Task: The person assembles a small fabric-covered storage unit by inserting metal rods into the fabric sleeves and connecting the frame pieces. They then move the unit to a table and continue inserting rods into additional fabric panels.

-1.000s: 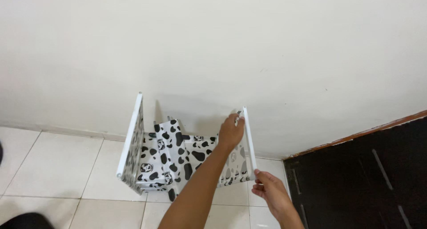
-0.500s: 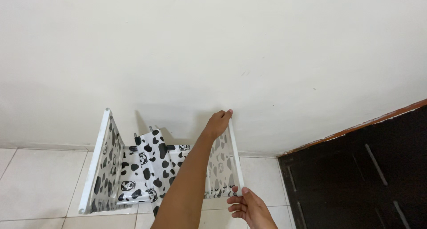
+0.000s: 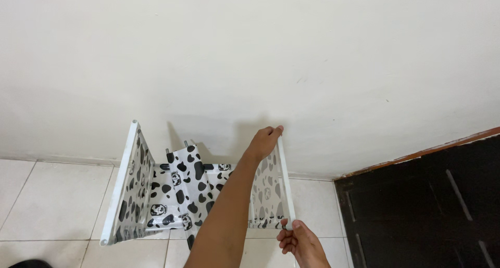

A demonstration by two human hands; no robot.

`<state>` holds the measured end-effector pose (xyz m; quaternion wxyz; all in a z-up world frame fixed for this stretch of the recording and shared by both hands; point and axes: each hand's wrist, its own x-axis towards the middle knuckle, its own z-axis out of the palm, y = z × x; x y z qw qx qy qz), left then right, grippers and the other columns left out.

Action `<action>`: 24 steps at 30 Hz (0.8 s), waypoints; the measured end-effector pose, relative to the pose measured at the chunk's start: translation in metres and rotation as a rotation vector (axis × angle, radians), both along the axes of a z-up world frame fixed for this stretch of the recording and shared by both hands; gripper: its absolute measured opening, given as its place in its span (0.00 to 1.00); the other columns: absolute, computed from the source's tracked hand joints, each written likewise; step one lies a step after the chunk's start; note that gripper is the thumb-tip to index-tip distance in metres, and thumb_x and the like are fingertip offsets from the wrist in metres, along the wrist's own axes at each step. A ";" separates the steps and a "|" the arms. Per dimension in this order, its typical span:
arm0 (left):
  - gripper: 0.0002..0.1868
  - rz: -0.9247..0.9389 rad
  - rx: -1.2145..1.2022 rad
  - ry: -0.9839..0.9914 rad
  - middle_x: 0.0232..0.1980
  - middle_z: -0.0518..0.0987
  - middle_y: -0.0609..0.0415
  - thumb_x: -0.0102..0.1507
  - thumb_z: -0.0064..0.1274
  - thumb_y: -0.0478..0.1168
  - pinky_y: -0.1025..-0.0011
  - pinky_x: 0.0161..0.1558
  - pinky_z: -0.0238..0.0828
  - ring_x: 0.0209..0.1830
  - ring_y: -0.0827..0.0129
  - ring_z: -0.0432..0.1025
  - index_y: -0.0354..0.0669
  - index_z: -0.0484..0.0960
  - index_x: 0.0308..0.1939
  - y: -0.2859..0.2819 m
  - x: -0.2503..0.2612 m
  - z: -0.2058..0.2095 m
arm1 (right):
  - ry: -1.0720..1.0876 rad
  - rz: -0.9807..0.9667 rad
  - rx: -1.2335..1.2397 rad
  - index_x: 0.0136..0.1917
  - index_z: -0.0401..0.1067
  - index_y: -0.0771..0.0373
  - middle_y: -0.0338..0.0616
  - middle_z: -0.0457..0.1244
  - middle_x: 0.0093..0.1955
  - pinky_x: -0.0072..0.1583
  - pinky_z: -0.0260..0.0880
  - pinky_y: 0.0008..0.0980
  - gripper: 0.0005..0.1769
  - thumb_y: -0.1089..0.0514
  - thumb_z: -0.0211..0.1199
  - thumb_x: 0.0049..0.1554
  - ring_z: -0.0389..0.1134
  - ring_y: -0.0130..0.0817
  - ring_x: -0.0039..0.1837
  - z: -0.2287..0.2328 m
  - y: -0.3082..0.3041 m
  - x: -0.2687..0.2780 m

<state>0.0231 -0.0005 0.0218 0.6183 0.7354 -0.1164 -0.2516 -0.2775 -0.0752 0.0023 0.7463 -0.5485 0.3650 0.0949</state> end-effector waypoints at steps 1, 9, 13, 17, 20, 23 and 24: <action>0.33 0.001 -0.004 0.001 0.39 0.80 0.45 0.66 0.43 0.63 0.65 0.52 0.70 0.43 0.61 0.74 0.34 0.84 0.47 0.002 0.000 -0.001 | 0.003 0.011 -0.033 0.60 0.70 0.72 0.52 0.64 0.39 0.44 0.68 0.37 0.31 0.42 0.41 0.66 0.64 0.37 0.41 0.002 0.002 -0.001; 0.30 0.044 -0.092 0.006 0.39 0.79 0.51 0.66 0.46 0.60 0.67 0.48 0.70 0.40 0.67 0.71 0.35 0.82 0.50 0.004 -0.004 0.005 | 0.009 0.056 -0.096 0.58 0.72 0.72 0.49 0.62 0.37 0.44 0.65 0.35 0.33 0.40 0.42 0.65 0.61 0.36 0.40 0.021 0.006 0.002; 0.29 0.025 -0.051 0.069 0.38 0.77 0.50 0.66 0.45 0.59 0.64 0.45 0.70 0.38 0.65 0.70 0.36 0.82 0.51 0.007 -0.009 0.012 | -0.007 0.078 -0.133 0.58 0.72 0.71 0.50 0.63 0.38 0.45 0.66 0.35 0.34 0.39 0.41 0.65 0.62 0.35 0.41 0.025 0.005 -0.003; 0.28 0.012 -0.073 0.037 0.38 0.78 0.49 0.67 0.44 0.59 0.64 0.46 0.70 0.40 0.64 0.70 0.37 0.83 0.52 0.006 -0.011 0.015 | -0.012 0.081 -0.143 0.59 0.72 0.72 0.49 0.63 0.38 0.45 0.67 0.35 0.35 0.38 0.41 0.65 0.63 0.35 0.41 0.022 0.005 -0.006; 0.28 0.026 -0.121 -0.016 0.46 0.82 0.55 0.67 0.43 0.59 0.67 0.52 0.69 0.46 0.67 0.74 0.39 0.84 0.52 0.006 -0.011 0.016 | -0.009 0.078 -0.129 0.59 0.73 0.71 0.50 0.63 0.38 0.45 0.66 0.35 0.35 0.38 0.42 0.64 0.63 0.35 0.41 0.018 0.003 -0.004; 0.27 0.025 -0.026 -0.009 0.47 0.83 0.49 0.68 0.42 0.58 0.65 0.53 0.70 0.48 0.63 0.74 0.42 0.85 0.52 0.006 -0.011 0.016 | -0.010 0.091 -0.141 0.58 0.73 0.71 0.49 0.64 0.37 0.45 0.66 0.35 0.35 0.37 0.43 0.64 0.63 0.35 0.40 0.015 0.002 -0.002; 0.26 0.021 -0.019 0.006 0.47 0.82 0.46 0.68 0.42 0.57 0.64 0.53 0.71 0.48 0.61 0.75 0.42 0.85 0.52 0.006 -0.012 0.016 | -0.012 0.099 -0.151 0.58 0.74 0.71 0.49 0.64 0.37 0.44 0.66 0.35 0.35 0.37 0.43 0.64 0.63 0.34 0.40 0.015 0.001 -0.004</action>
